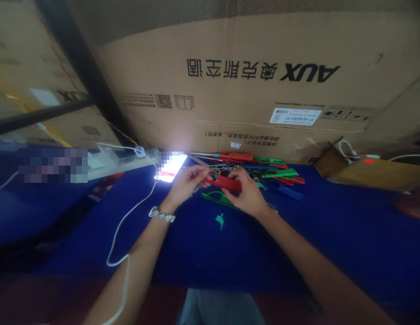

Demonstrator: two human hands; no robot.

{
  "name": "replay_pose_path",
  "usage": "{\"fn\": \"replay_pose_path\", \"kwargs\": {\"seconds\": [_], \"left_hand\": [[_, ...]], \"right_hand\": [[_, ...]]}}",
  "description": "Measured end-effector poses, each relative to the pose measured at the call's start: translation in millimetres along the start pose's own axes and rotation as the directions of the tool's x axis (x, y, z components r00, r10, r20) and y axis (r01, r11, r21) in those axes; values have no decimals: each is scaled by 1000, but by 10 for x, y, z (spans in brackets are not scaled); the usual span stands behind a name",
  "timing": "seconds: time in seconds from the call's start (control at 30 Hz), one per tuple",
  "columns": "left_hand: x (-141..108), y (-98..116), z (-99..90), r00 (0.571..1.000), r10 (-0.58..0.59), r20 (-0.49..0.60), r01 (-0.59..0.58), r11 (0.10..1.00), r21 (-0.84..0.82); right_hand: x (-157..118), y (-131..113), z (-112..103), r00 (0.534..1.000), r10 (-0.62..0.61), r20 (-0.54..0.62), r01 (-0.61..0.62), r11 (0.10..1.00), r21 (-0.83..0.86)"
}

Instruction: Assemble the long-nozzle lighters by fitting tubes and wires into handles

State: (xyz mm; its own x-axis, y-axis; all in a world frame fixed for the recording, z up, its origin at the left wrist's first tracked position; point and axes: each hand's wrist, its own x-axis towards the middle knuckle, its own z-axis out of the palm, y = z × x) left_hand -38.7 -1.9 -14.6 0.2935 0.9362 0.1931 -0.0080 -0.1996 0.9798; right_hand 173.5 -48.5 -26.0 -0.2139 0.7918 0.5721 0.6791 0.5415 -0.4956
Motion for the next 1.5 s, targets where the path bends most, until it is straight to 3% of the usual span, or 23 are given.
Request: {"fn": "replay_pose_path", "kwargs": {"seconds": [0.1, 0.23, 0.33, 0.4, 0.47, 0.67, 0.87, 1.0, 1.1, 1.23, 1.43, 1.5], "left_hand": [[1, 27, -7, 1000, 3, -17, -3, 1000, 16], [3, 19, 19, 999, 13, -35, -13, 1000, 5], [-5, -26, -18, 990, 97, -99, -66, 959, 275], [-16, -54, -72, 995, 102, -19, -83, 890, 449], [-25, -69, -130, 995, 48, 88, -87, 852, 516], [-20, -59, -182, 995, 69, 68, -95, 830, 550], [-70, -24, -131, 961, -10, 275, -152, 814, 561], [-89, -77, -108, 942, 40, 332, -260, 713, 651], [-77, -121, -83, 942, 55, 332, -282, 665, 691], [-58, -104, -63, 928, 58, 368, -326, 607, 725], [-77, -22, -32, 890, 262, 372, -453, 587, 671], [-97, 30, 9, 884, 272, 380, -465, 592, 659]], "right_hand": [[-23, -11, -6, 993, 112, 39, -113, 993, 21], [-9, 20, -57, 992, 124, 30, -123, 992, -24], [15, 79, -105, 992, 116, 53, -110, 988, -112], [20, 101, -118, 984, 130, 122, -100, 970, -223], [15, 94, -110, 968, 165, 191, -98, 943, -318], [14, 24, -83, 954, 236, 185, -154, 915, -372], [-10, -13, -98, 960, 208, 189, -125, 918, -376], [-41, -68, -71, 948, 201, 248, -92, 915, -393], [-46, -81, -54, 940, 199, 278, -88, 927, -364], [-42, -71, -60, 938, 170, 301, -113, 974, -197], [-49, -69, -98, 940, 98, 328, -89, 995, -42], [-46, -68, -118, 952, 56, 302, -53, 998, -19]]}}
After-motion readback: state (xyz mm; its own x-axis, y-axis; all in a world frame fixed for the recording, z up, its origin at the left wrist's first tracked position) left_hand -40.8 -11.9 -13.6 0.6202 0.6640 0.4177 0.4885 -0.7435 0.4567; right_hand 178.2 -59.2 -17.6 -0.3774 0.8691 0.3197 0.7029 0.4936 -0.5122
